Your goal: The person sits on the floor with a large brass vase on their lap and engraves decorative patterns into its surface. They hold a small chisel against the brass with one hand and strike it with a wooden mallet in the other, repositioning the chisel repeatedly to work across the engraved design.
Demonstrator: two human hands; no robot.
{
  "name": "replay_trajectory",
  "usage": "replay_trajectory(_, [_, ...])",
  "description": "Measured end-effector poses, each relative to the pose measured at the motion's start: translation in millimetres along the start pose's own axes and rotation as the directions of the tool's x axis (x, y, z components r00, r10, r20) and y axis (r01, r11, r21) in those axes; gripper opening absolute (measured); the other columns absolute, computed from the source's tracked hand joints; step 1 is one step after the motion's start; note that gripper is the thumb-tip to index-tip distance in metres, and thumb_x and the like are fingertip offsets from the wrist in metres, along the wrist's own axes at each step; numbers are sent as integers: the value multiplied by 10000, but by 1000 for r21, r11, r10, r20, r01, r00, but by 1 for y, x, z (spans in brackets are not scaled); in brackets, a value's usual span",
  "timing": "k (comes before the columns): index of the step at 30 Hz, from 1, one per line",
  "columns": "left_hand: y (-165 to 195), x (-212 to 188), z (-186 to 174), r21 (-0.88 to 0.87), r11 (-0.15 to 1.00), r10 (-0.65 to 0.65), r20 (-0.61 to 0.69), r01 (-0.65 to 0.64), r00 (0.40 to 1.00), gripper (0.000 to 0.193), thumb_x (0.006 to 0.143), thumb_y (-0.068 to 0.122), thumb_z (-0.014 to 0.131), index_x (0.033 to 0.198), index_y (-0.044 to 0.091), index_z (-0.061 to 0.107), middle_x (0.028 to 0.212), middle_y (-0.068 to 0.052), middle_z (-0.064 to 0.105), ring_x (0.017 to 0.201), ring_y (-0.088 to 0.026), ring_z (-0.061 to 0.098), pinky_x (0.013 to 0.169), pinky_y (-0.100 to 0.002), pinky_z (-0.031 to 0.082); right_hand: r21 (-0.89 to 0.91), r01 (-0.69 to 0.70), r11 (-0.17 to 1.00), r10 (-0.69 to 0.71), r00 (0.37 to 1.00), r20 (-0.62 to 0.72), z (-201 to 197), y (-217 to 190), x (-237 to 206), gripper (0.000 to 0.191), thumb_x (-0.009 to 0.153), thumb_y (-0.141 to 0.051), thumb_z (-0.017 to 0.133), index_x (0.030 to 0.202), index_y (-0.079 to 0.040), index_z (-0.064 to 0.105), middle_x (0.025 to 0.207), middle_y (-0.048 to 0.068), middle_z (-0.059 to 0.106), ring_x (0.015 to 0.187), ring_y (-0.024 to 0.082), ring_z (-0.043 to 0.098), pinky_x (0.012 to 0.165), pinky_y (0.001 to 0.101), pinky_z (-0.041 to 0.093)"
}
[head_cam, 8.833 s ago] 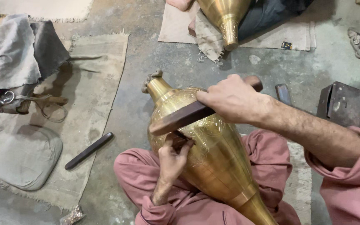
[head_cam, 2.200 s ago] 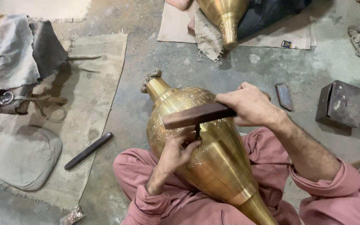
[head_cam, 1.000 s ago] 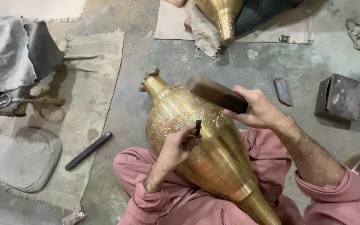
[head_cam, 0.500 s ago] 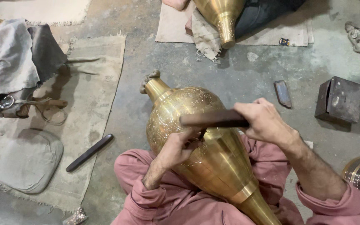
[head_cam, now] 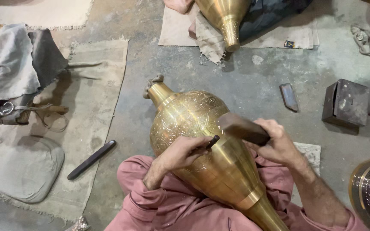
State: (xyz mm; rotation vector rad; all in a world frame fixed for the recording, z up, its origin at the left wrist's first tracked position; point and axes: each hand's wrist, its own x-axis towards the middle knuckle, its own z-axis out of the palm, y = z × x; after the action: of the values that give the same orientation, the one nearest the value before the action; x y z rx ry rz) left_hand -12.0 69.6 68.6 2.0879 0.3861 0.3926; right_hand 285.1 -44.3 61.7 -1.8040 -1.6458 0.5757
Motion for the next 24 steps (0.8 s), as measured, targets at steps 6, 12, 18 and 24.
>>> replay_trajectory(6, [1,7,-9,-8,1000,25,150,-24,988,506,926,29,681,1412,132,586,1102,-91,774,996,-255,785,874,-375,610,166,-51,985,52,999,-1,5,16,-17,315,743,-124,812,1022,-100,668,739,59,758,659,239,749,663,467,574])
replay_trajectory(12, [-7,0,3,-4,1000,-31,-45,30,999,435,958,47,706,1372,89,582,1101,-113,782,999,-252,780,848,-355,625,-174,64,983,-57,997,44,5,26,-23,459,635,-81,769,1074,-87,638,822,139,710,781,360,714,704,468,559])
replay_trajectory(18, [-11,-18,34,-106,987,-156,-466,120,871,476,924,58,768,1351,23,558,1083,-149,791,978,-225,800,809,-332,652,-270,48,962,0,984,177,7,25,2,347,770,-149,762,1085,-96,626,844,164,717,814,411,709,679,504,551])
replay_trajectory(24, [-15,-22,41,-140,973,-227,-482,181,846,495,924,52,760,1371,26,548,1070,-125,806,956,-200,806,779,-312,656,-91,144,985,-127,976,177,-8,-7,62,303,809,-204,758,1059,-100,622,792,148,708,711,331,727,631,436,588])
